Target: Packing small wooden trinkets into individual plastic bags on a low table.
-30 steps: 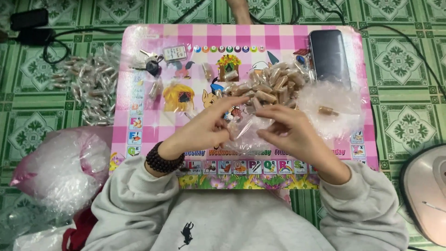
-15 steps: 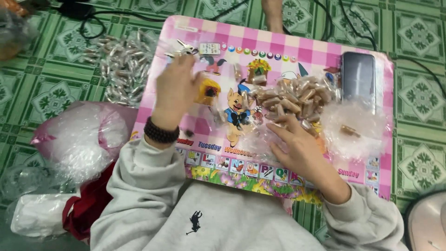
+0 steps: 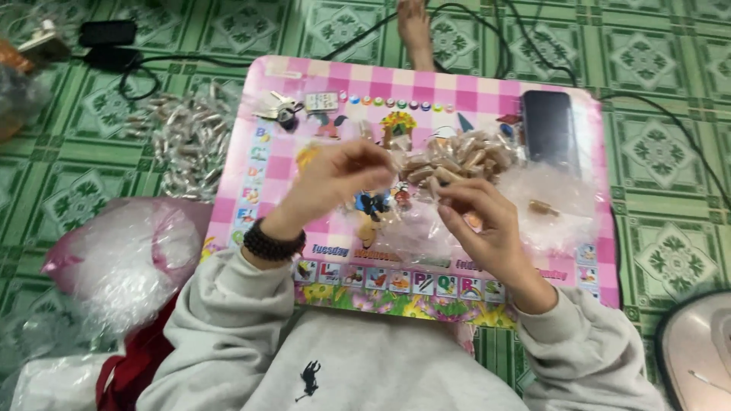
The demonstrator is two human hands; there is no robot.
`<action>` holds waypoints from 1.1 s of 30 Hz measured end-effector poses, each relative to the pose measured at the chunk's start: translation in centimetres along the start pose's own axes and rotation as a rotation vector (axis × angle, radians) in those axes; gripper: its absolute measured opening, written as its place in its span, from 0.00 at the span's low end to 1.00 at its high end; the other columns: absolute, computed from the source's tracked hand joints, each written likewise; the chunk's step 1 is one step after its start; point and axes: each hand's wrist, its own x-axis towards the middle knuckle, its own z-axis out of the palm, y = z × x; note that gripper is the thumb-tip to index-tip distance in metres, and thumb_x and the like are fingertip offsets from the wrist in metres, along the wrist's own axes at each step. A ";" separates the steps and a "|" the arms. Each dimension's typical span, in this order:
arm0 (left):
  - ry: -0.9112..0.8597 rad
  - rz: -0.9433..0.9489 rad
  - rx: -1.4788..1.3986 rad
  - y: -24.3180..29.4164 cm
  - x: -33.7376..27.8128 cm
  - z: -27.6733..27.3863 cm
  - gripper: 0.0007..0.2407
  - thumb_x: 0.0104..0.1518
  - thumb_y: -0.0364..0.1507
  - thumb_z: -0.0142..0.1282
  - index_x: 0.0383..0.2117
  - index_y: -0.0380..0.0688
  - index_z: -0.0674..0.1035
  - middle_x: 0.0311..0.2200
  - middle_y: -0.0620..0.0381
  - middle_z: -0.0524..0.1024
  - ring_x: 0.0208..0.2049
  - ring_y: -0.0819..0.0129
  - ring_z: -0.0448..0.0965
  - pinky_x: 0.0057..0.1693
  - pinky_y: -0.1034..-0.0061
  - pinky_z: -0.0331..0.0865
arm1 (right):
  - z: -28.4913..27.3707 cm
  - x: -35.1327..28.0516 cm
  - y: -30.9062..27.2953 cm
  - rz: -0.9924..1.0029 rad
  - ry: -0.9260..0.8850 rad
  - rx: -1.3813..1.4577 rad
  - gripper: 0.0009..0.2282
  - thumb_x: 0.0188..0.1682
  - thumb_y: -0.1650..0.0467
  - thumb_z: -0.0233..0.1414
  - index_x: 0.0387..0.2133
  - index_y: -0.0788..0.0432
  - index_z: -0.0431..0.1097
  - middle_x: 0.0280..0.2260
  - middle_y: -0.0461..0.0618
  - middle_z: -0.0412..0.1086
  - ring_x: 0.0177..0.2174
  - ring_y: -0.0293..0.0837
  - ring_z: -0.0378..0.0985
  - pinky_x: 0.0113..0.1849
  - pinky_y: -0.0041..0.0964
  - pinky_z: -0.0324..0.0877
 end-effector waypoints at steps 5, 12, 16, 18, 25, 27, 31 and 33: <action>-0.079 0.126 0.079 -0.8 0.8 4.4 0.09 0.48 0.27 0.65 0.35 0.43 0.80 0.26 0.59 0.76 0.30 0.76 0.77 0.40 0.80 0.73 | 0.5 -0.9 0.1 0.117 0.037 0.312 0.15 0.41 0.81 0.56 0.43 0.72 0.67 0.36 0.60 0.70 0.35 0.48 0.77 0.39 0.43 0.74; 0.045 0.378 0.171 -1.9 0.6 5.7 0.08 0.50 0.22 0.63 0.22 0.42 0.72 0.22 0.58 0.68 0.26 0.70 0.70 0.36 0.79 0.68 | 1.2 0.1 -0.3 0.177 0.156 0.446 0.14 0.38 0.81 0.60 0.37 0.69 0.66 0.31 0.55 0.72 0.34 0.43 0.76 0.39 0.40 0.74; 0.037 0.387 0.083 -2.8 0.0 6.0 0.07 0.52 0.18 0.58 0.26 0.41 0.70 0.26 0.55 0.69 0.28 0.70 0.71 0.39 0.79 0.69 | 1.0 -0.8 1.5 0.155 0.070 0.491 0.08 0.38 0.81 0.60 0.29 0.69 0.68 0.32 0.54 0.67 0.33 0.41 0.72 0.40 0.38 0.71; 0.021 0.430 0.065 -2.4 -0.2 6.1 0.08 0.54 0.16 0.54 0.29 0.43 0.69 0.28 0.57 0.67 0.28 0.71 0.69 0.38 0.78 0.69 | 1.0 -1.0 1.6 0.320 0.064 0.663 0.11 0.38 0.82 0.58 0.32 0.67 0.65 0.31 0.55 0.67 0.32 0.40 0.72 0.35 0.36 0.73; 0.044 0.555 0.094 -1.0 -0.4 6.4 0.07 0.59 0.18 0.48 0.39 0.42 0.76 0.27 0.55 0.72 0.22 0.73 0.65 0.33 0.80 0.65 | 0.3 0.3 0.9 0.454 0.062 0.863 0.17 0.38 0.77 0.60 0.39 0.65 0.63 0.27 0.53 0.67 0.26 0.40 0.73 0.27 0.30 0.68; 0.131 0.460 0.205 -1.4 -0.8 6.2 0.08 0.55 0.19 0.53 0.33 0.49 0.82 0.32 0.57 0.77 0.28 0.72 0.74 0.37 0.80 0.70 | 0.3 0.6 0.1 0.460 0.112 0.905 0.13 0.39 0.79 0.59 0.37 0.64 0.66 0.24 0.48 0.63 0.25 0.37 0.69 0.27 0.27 0.65; 0.190 0.434 0.162 -1.9 -0.4 5.4 0.10 0.55 0.19 0.53 0.40 0.47 0.81 0.35 0.54 0.76 0.21 0.76 0.72 0.32 0.81 0.69 | 0.0 0.2 1.5 0.498 0.122 0.895 0.15 0.38 0.78 0.58 0.38 0.63 0.64 0.29 0.51 0.66 0.28 0.40 0.71 0.28 0.27 0.66; 0.168 0.343 0.053 -2.1 -0.3 5.3 0.13 0.56 0.22 0.54 0.47 0.50 0.79 0.45 0.58 0.75 0.24 0.89 0.61 0.33 0.89 0.66 | 0.1 0.6 0.5 0.495 0.180 0.748 0.14 0.41 0.79 0.56 0.39 0.60 0.61 0.33 0.46 0.65 0.31 0.36 0.70 0.29 0.22 0.66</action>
